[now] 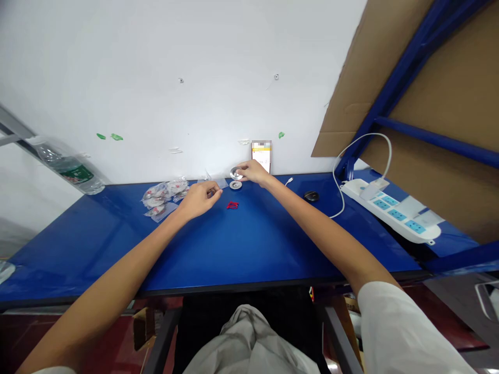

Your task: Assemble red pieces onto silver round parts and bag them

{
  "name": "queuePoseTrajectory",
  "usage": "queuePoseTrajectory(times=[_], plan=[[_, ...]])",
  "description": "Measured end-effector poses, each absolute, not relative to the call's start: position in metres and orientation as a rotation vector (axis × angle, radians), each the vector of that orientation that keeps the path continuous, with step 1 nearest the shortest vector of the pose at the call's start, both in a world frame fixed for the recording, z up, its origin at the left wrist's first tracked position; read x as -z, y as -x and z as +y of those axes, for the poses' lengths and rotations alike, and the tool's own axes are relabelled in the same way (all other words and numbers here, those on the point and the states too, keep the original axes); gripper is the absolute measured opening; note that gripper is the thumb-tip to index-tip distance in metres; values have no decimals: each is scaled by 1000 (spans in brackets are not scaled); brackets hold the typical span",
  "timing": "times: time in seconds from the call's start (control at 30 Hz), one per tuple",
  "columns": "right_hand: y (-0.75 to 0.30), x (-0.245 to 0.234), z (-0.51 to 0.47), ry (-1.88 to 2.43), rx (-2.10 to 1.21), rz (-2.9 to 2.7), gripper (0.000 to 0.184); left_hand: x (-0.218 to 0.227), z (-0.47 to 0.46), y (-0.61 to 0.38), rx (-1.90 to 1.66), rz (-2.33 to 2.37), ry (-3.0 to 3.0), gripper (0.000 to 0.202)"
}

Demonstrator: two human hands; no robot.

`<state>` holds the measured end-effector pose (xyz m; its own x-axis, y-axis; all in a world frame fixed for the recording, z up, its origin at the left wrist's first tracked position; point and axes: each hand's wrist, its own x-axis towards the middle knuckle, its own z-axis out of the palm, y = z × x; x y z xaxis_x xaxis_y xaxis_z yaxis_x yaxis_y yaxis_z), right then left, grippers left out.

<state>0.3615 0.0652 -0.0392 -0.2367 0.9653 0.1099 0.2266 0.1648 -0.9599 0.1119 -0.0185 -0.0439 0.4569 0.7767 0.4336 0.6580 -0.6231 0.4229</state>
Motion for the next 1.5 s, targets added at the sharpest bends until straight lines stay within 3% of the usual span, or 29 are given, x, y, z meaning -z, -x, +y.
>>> queuePoseTrajectory(times=[0.13,0.3,0.5,0.67,0.9,1.0,1.13,1.27,1.33,1.5], plan=[[-364,39,74,1356,-812,-1845,40,46,-19,-113,-893,1239,-2515,22],[-354,49,81,1533,-547,-2036,16,47,-21,-114,-870,1205,-2514,23],[-346,55,78,1615,-289,-2178,28,41,-23,-115,-870,1287,-2524,25],[-343,47,67,1607,-166,-2254,21,42,-23,-115,-867,1267,-2538,26],[-345,38,55,1499,-171,-2526,53,40,-24,-114,-896,1270,-2516,26],[-344,37,55,1507,-151,-2596,39,39,-25,-117,-946,1247,-2337,26],[-343,36,58,1518,-134,-2574,25,42,-22,-121,-977,1051,-1537,34],[-345,37,51,1503,-133,-2539,52,42,-19,-120,-971,836,-1005,37],[-345,37,36,1426,-115,-2454,55,41,-18,-120,-1004,807,-927,36],[-337,34,-28,1103,-183,-2181,25,44,-23,-129,-1088,839,-832,31]])
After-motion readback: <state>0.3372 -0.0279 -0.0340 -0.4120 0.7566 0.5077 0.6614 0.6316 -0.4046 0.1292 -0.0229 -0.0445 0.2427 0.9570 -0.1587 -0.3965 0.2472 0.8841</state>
